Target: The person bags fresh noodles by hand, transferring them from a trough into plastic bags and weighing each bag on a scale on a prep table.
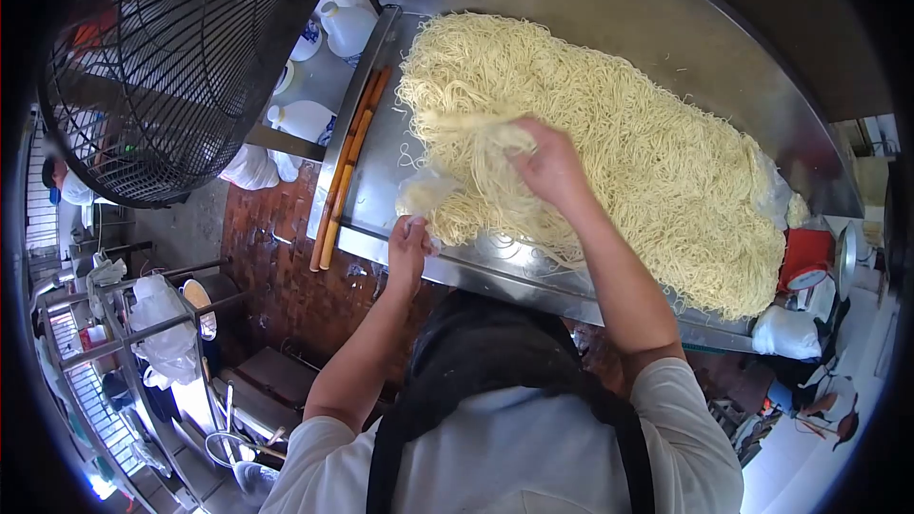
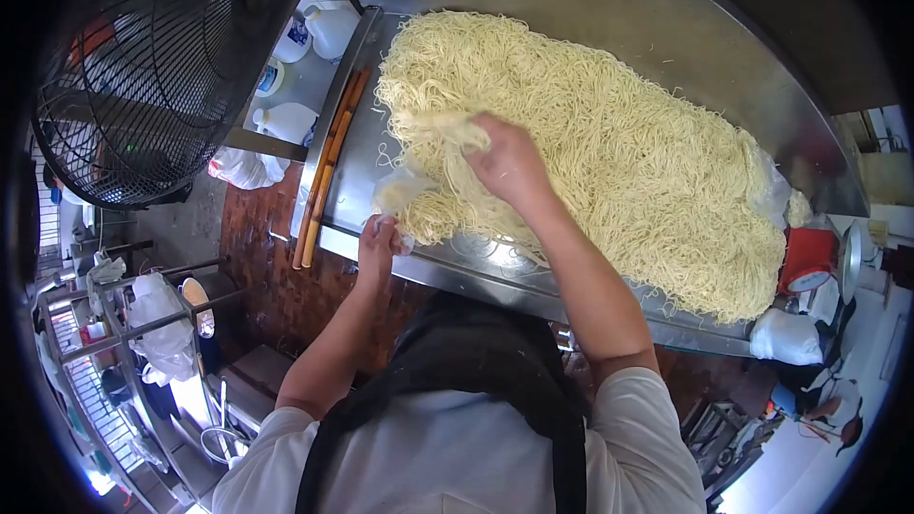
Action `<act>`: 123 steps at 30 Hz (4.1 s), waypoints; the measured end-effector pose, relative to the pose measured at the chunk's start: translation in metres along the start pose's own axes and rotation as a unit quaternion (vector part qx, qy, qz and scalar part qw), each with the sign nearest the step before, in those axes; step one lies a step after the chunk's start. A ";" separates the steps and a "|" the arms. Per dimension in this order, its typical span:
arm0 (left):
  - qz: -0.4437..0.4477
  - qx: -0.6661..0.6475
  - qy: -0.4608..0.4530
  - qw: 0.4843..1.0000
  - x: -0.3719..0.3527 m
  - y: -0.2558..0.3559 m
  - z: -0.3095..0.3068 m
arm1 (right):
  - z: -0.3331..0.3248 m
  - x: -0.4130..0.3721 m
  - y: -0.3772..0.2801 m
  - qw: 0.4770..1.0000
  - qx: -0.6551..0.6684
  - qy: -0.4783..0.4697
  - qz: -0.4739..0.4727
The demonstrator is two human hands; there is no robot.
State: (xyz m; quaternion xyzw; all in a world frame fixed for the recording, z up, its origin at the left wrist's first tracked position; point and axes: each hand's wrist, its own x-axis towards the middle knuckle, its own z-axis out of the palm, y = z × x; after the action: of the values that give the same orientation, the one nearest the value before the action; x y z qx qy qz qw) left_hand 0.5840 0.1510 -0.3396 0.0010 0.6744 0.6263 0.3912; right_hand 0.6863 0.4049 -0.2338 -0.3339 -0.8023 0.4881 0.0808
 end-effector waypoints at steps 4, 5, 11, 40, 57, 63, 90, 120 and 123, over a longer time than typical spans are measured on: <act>0.012 0.010 0.003 1.000 0.005 -0.006 -0.004 | -0.029 -0.035 -0.051 0.979 -0.049 0.106 -0.169; 0.018 0.012 0.001 1.000 0.007 -0.007 -0.003 | -0.014 -0.034 -0.019 0.972 -0.086 0.110 -0.187; 0.008 0.005 0.019 1.000 0.009 -0.004 0.000 | 0.040 -0.061 0.069 0.954 -0.298 0.022 -0.022; 0.169 0.257 -0.090 0.947 -0.041 0.037 0.026 | 0.170 0.039 0.050 0.926 0.344 -0.153 0.025; 0.109 0.195 -0.070 0.972 0.008 0.023 0.023 | 0.135 0.035 0.070 0.945 -0.240 -0.221 -0.035; 0.188 0.147 -0.216 0.947 -0.022 0.016 0.055 | 0.129 0.047 0.057 0.944 0.083 -0.279 -0.156; 0.304 0.491 -0.123 0.807 0.027 0.059 0.016 | 0.095 0.007 0.104 0.908 0.160 -0.382 -0.060; 0.380 0.578 -0.213 0.691 -0.038 0.227 0.054 | -0.053 0.049 0.099 0.996 -0.081 0.036 0.020; 0.386 0.586 -0.204 0.683 -0.044 0.237 0.056 | -0.119 0.052 0.122 0.986 -0.017 0.083 0.144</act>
State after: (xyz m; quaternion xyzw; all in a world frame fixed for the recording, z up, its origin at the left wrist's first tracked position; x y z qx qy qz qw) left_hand 0.5285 0.2280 -0.1106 0.6179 0.7470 0.1836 0.1627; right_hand 0.7565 0.5607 -0.2857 -0.4864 -0.7447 0.4516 0.0703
